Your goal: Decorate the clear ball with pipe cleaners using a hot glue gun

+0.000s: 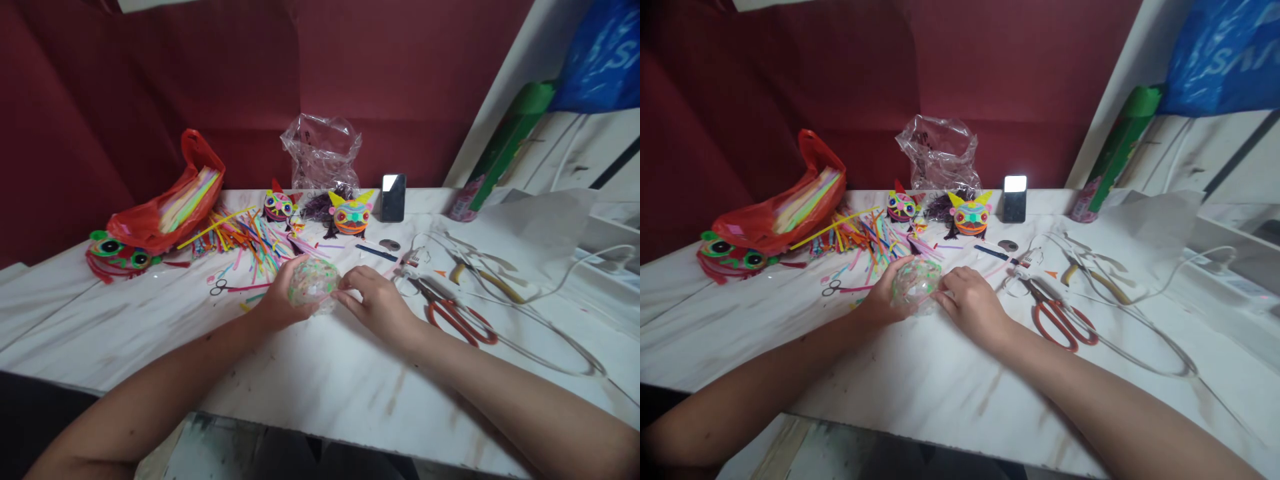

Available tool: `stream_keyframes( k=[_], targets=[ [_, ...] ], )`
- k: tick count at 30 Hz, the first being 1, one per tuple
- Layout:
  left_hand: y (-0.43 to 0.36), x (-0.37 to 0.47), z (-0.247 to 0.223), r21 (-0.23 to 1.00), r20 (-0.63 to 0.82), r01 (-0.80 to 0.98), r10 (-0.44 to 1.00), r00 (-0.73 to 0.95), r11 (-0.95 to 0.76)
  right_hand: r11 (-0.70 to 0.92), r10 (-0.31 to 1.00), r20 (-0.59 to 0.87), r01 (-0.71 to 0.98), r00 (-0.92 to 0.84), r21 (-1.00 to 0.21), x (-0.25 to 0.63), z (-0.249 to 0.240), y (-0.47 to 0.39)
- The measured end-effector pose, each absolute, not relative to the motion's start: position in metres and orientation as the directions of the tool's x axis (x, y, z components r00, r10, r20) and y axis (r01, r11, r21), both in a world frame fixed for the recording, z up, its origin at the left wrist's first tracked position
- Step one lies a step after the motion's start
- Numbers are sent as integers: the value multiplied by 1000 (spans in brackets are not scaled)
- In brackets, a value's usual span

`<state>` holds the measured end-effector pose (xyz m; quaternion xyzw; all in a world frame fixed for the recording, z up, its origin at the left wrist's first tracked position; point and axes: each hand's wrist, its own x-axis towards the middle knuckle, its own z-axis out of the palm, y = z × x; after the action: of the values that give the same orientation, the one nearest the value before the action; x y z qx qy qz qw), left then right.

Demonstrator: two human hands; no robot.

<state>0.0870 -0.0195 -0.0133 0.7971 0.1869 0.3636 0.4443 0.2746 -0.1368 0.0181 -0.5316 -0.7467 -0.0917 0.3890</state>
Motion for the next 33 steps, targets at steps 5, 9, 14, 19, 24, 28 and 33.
stream_keyframes(
  k=[5,9,14,19,24,28,33],
  targets=[
    [-14,84,-13,777,453,3,562,692,-630,393,755,647,862,-104,-320,275,15,-136],
    [-17,85,-8,789,430,-1,552,715,-614,382,765,634,871,-111,-308,274,13,-137],
    [-23,87,-4,841,366,40,623,692,-539,368,762,636,889,-120,-273,272,15,-138],
    [-24,86,3,814,384,9,549,743,-581,388,764,621,894,-176,-224,274,17,-137],
    [-24,85,6,823,361,22,553,751,-567,409,737,643,895,-207,-180,273,16,-138],
    [-24,85,6,833,344,55,594,727,-551,397,741,643,899,-194,-186,271,15,-138],
    [-22,84,7,884,291,41,619,729,-465,396,745,640,897,-190,-194,271,15,-136]
  ],
)
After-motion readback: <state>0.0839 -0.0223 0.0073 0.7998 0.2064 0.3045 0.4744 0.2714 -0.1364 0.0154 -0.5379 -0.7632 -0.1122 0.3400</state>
